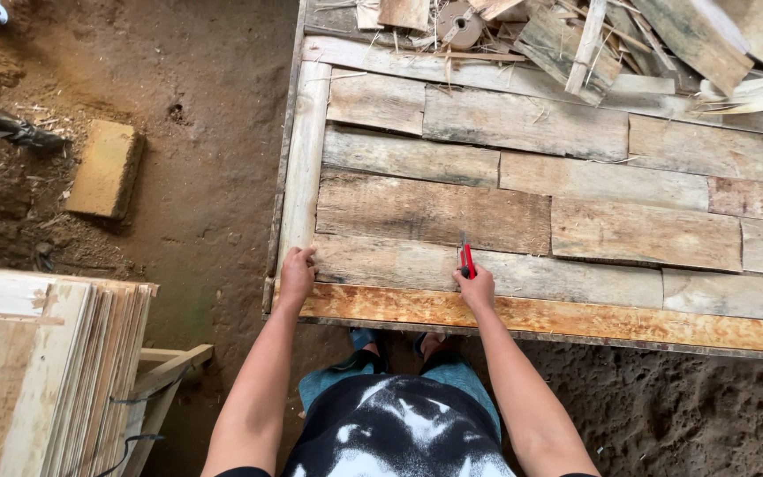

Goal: The person uses a red utility knife to scrape the surface of a wooden plank placed on a workbench. They repeatedly scrape the plank, flip it over, and continue scraping the other side. The person then picks up a small container and places it on the workbench.

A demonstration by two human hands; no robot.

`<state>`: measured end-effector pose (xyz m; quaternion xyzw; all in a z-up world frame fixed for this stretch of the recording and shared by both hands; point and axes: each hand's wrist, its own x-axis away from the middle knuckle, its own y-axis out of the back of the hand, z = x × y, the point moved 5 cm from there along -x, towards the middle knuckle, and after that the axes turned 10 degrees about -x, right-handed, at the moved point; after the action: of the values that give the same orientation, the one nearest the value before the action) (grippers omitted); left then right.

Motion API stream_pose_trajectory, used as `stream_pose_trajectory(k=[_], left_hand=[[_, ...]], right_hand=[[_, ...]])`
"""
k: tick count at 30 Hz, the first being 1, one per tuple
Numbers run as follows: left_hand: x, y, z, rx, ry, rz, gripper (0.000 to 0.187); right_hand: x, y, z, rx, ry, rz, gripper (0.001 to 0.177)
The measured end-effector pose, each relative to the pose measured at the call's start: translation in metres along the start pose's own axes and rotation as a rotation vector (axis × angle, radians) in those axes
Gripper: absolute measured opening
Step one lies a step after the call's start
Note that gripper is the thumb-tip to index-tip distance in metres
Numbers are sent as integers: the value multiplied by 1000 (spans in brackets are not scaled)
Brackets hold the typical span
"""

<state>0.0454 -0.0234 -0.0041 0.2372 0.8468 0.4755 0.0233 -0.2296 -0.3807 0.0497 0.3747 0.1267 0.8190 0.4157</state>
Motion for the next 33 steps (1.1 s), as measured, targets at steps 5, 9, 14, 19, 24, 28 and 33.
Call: stream_pose_trajectory(k=[5,9,14,19,24,28,33], left_hand=[[14,31,-31,-93,-54,15,46],[18,38,-44,-109,-84,18,51],[23,27,-30,22,-50,-26,50],[36,38,-40,116,-36,-104,56],[66,66,-72,109,-96,-330,29],[88,36,-95,142,-209,-285,31],[94,-79,-143,245,-217,410,22]], right_hand=[[-5,-1,2,0,-19,0,18],[-9,-4,3,74,-2,4,14],[18,9,17,31,16,26,20],[20,19,-4,143,56,24,34],[28,36,-41,53,-53,1,28],[64,72,-20,-361,-45,-7,24],[48,83,-35,-331,86,117,51]])
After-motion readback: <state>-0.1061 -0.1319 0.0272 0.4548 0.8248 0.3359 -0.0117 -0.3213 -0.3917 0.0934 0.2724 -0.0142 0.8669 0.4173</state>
